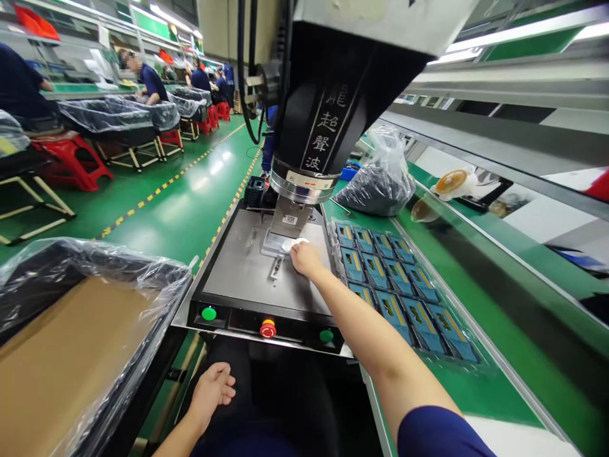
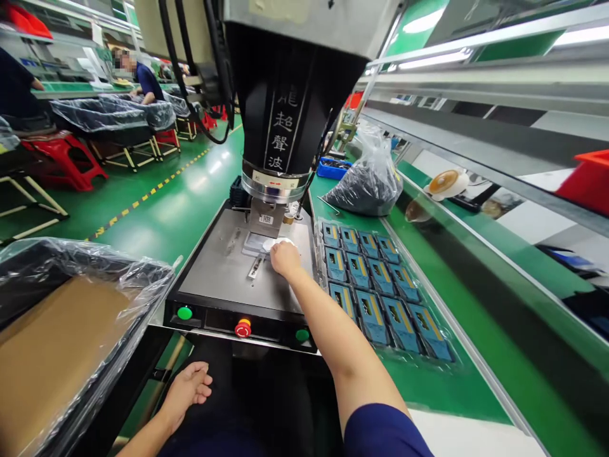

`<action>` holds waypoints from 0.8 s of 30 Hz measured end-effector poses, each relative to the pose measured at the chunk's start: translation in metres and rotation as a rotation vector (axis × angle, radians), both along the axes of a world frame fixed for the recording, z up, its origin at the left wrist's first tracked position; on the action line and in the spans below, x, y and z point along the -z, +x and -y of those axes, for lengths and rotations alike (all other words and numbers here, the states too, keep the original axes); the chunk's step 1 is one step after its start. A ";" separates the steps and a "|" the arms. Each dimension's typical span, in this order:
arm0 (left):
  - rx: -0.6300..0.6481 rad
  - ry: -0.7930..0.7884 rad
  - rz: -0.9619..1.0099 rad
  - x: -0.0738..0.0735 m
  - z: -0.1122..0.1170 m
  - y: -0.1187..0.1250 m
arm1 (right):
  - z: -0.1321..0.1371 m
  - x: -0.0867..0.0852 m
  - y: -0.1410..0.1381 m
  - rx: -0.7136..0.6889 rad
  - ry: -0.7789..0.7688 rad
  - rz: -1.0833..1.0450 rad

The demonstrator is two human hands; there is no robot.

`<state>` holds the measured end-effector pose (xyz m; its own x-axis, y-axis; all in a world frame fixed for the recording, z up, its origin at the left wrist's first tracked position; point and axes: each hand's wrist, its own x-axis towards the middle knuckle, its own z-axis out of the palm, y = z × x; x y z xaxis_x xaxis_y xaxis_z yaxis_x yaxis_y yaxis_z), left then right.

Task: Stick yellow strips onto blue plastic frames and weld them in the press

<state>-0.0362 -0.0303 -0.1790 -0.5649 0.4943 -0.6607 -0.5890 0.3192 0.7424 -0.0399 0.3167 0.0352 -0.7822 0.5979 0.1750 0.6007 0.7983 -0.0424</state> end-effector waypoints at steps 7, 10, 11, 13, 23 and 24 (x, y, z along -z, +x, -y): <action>-0.006 0.006 0.015 0.006 -0.003 -0.003 | 0.037 0.014 -0.045 -0.167 -0.074 -0.001; 0.022 0.008 0.037 0.005 -0.004 -0.005 | 0.038 0.013 -0.057 -0.229 -0.157 0.039; 0.027 0.011 0.039 0.004 -0.004 -0.006 | 0.036 0.012 -0.060 -0.234 -0.186 0.058; 0.030 0.017 0.039 0.001 -0.004 -0.006 | 0.028 0.010 -0.063 -0.233 -0.222 0.092; 0.015 0.023 0.020 -0.001 -0.002 -0.003 | 0.009 0.008 -0.040 -0.018 0.016 0.162; 0.016 0.023 0.017 0.000 -0.001 -0.002 | 0.009 0.007 -0.034 0.023 0.046 0.173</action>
<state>-0.0385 -0.0288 -0.1787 -0.5454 0.5182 -0.6587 -0.5969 0.3115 0.7393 -0.0741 0.3077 0.0283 -0.7895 0.6102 0.0661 0.6137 0.7833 0.0993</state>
